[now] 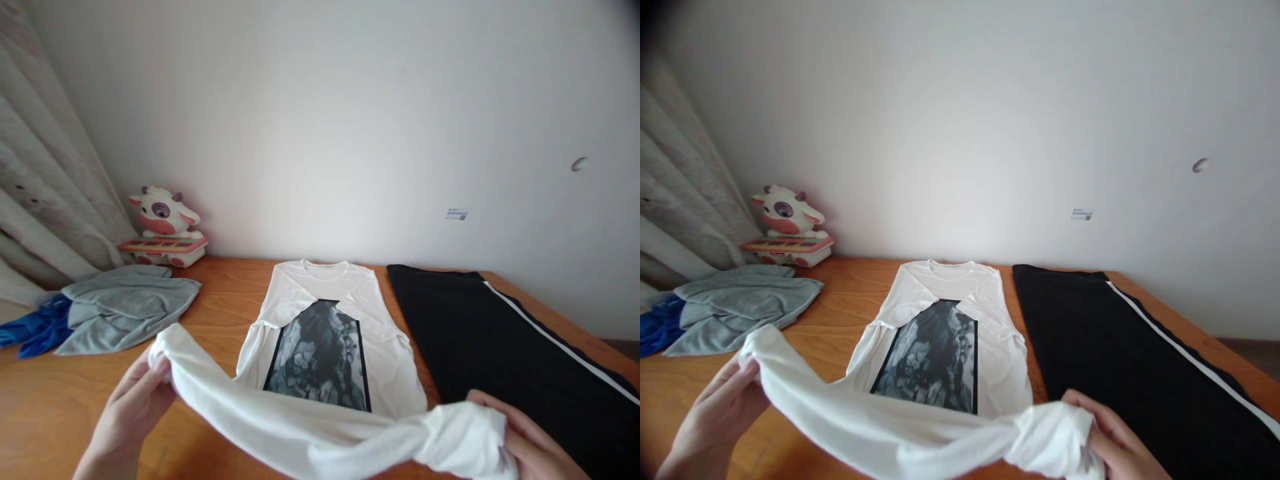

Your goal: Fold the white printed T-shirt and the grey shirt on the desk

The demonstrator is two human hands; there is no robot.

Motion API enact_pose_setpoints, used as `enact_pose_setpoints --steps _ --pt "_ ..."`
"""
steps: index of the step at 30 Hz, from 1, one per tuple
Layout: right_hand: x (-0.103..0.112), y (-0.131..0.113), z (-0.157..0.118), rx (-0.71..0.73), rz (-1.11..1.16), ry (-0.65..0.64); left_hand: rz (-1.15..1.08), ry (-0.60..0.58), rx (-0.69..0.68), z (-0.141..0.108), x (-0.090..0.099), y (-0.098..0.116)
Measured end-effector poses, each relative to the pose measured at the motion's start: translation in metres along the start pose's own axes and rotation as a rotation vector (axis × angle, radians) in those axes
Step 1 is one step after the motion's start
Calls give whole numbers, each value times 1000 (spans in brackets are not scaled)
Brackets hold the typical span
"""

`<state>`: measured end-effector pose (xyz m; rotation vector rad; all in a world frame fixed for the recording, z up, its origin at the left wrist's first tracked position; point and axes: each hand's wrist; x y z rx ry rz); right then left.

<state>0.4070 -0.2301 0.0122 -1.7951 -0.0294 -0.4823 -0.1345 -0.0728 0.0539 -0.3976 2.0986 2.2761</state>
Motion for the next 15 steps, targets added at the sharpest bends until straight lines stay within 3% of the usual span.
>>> enact_pose_setpoints --steps 2,6,11,15 --pt "-2 -5 11 55 3 131 24 46 -22 5 -8 4" --pt "-7 -16 31 221 -208 259 292 -7 -23 15 -22 -4" --pt "-17 -19 32 247 -253 157 384 -114 57 23 -18 -25" --pt "-24 -21 26 212 -118 131 272 -150 102 20 -19 -18"
Point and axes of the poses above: each hand's wrist, its own z-axis towards the middle knuckle, its own x-axis out of the back of the hand, y = z × x, and after that the axes turned 10 degrees about -z, right-handed
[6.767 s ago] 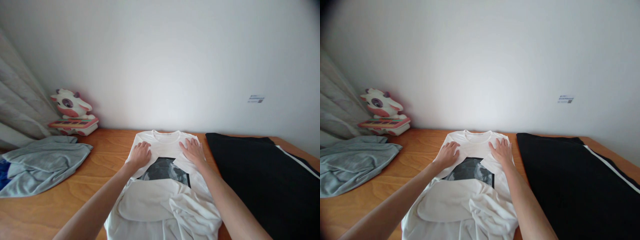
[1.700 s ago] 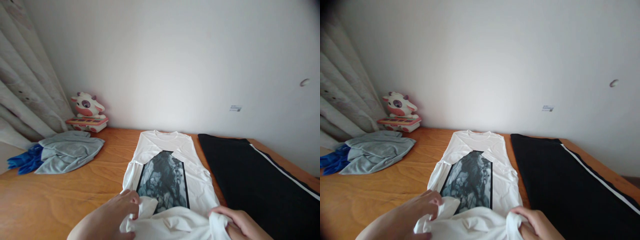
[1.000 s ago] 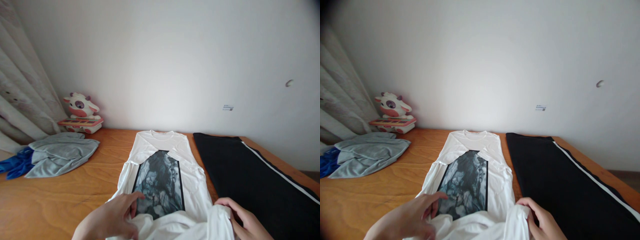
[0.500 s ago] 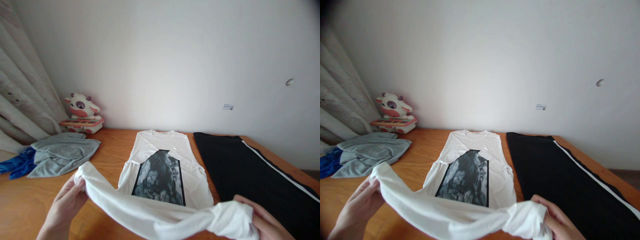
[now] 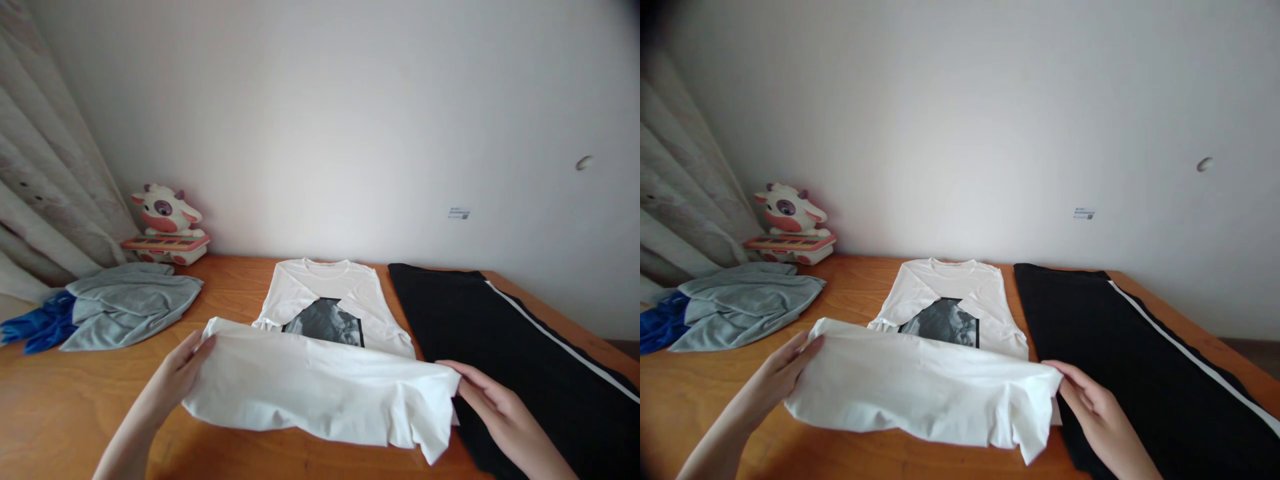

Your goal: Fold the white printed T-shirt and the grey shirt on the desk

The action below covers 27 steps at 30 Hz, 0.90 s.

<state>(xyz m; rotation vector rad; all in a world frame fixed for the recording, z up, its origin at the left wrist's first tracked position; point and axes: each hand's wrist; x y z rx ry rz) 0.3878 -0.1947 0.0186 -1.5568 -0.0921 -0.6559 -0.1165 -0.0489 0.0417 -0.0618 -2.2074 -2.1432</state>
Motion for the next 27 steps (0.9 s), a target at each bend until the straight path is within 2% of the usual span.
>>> enact_pose_setpoints --steps 3,5,7,8,10,12,14,16,18,20,22,25,27 --pt "1 -3 -6 -29 157 51 -127 24 -96 -8 4 11" --pt "5 -5 -10 -30 236 162 -232 52 -227 -13 9 16" --pt "10 -7 -13 -40 227 232 -287 65 -353 -14 16 16" --pt "12 -7 -14 -52 190 209 -266 55 -385 -13 19 15" --pt "13 -6 -16 -83 108 37 -129 6 -377 -9 22 10" --pt "9 -2 -20 -121 51 -155 74 -52 -303 -4 21 6" --pt "2 4 -24 -157 11 -242 264 -108 -218 -1 14 4" --pt "-5 11 -26 -192 -39 -245 433 -127 -156 0 6 3" --pt "-11 14 -22 -198 -102 -254 600 -84 -124 -1 0 2" --pt "-16 14 -13 -157 -173 -251 760 -28 -132 -2 -3 -1" --pt "-22 10 -2 -90 -245 -214 862 -63 -160 -1 -3 -6" --pt "-29 2 6 3 -312 -157 829 -162 -255 1 1 -11" --pt "-29 2 5 60 -295 -88 726 -125 -410 1 3 -8"
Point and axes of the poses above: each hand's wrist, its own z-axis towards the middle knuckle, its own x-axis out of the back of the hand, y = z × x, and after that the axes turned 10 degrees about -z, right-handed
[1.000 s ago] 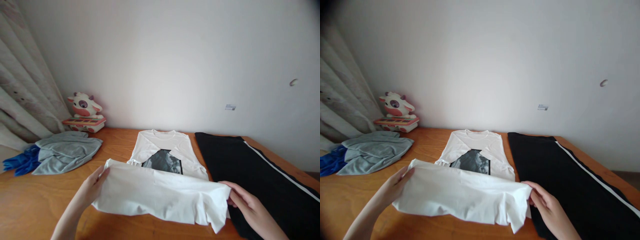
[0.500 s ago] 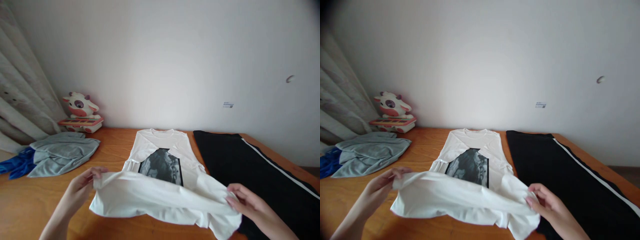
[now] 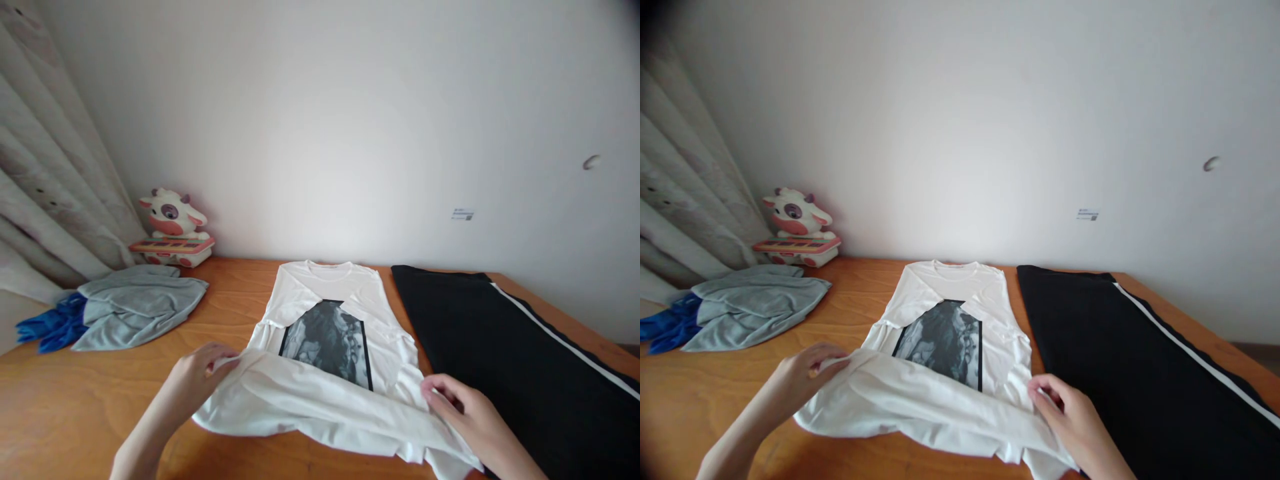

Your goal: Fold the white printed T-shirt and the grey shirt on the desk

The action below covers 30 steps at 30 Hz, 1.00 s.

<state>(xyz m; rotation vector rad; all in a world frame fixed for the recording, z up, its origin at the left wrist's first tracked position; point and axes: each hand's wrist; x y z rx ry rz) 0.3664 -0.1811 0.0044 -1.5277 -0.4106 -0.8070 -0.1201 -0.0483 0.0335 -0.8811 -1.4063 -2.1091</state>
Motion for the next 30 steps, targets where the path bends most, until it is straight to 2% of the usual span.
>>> enact_pose_setpoints --steps 4,6,9,12,16,19,21,22,25,27,28,30 --pt "10 18 -11 27 170 299 -139 301 -277 -2 12 6" --pt "17 31 -15 38 206 321 -145 350 -330 -3 16 6" --pt "24 43 -19 84 138 166 -73 239 -283 -5 16 2" --pt "26 41 -22 92 -13 9 -47 82 -164 -6 12 1" --pt "23 26 -21 179 -203 -76 33 -52 -132 -5 6 3" --pt "19 17 -16 250 -202 -110 61 -112 -71 -6 4 0" --pt "18 16 -12 233 -163 -41 27 -105 -36 -7 5 0" --pt "19 17 -12 211 -133 35 1 -69 -45 -7 6 1" --pt "24 19 -11 81 3 318 -53 190 -167 -8 12 8" --pt "28 19 -9 2 113 411 -48 351 -251 -7 14 12" --pt "29 18 -8 -18 159 418 -38 373 -277 -7 14 12" --pt "30 19 -5 -19 214 372 -18 287 -284 -5 12 11"
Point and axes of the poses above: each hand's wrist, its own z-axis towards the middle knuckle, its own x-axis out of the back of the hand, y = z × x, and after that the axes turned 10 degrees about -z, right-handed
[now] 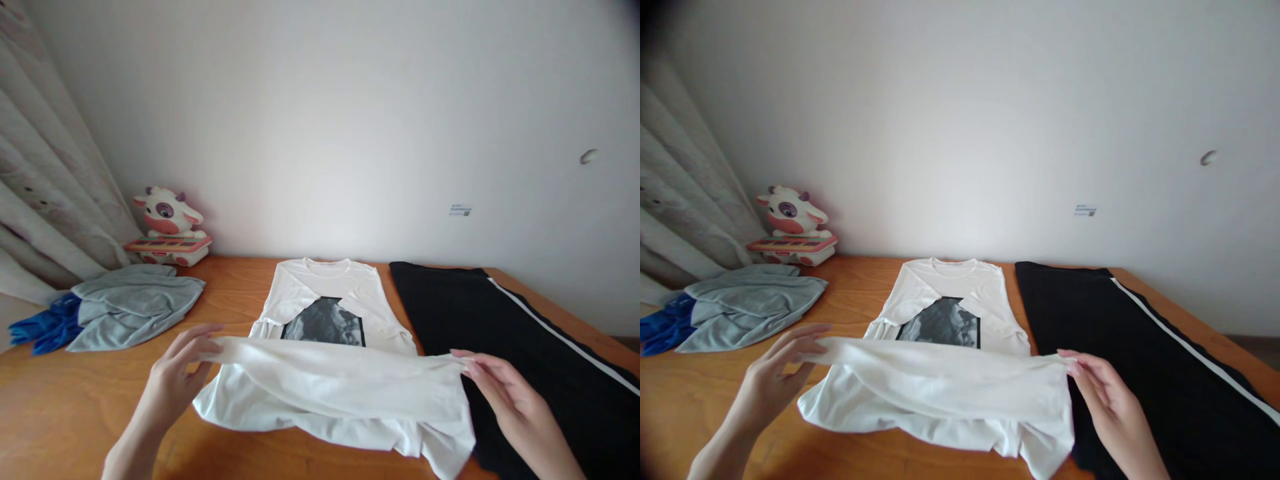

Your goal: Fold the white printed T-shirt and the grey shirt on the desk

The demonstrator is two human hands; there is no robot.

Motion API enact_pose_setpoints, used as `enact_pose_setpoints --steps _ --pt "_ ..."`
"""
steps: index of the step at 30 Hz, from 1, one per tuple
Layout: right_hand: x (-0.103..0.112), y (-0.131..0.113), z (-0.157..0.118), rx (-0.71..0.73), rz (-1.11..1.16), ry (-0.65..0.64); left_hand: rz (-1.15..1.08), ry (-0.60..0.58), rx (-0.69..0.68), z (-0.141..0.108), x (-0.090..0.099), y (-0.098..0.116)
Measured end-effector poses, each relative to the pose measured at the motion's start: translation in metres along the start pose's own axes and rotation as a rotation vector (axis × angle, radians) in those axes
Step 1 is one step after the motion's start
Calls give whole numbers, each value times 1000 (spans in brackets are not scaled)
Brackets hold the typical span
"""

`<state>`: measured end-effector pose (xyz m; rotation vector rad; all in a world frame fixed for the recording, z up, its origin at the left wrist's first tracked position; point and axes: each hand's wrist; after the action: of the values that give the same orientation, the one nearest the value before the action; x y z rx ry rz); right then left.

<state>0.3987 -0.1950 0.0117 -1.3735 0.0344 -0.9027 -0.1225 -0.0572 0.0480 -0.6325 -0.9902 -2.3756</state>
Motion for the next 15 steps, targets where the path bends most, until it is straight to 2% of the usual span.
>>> enact_pose_setpoints --steps 3,6,8,11,15 --pt "-1 8 2 -8 -15 -112 -11 -260 104 -2 -3 -3" --pt "-2 22 -1 48 -96 -212 -47 -435 204 -5 -3 0" --pt "-2 31 -4 149 -176 -260 -74 -486 214 -7 -1 4" --pt "-4 37 -5 287 -288 -237 -58 -518 262 -8 -1 6" --pt "-3 32 -2 297 -365 -165 3 -500 308 -9 -3 -2"
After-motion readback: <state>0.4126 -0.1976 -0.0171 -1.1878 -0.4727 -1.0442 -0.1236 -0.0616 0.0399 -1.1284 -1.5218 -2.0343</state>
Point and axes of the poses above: each hand's wrist, its own z-axis towards the middle knuckle, its own x-axis out of the back of the hand, y = z × x, and after that the axes turned 10 degrees about -z, right-handed
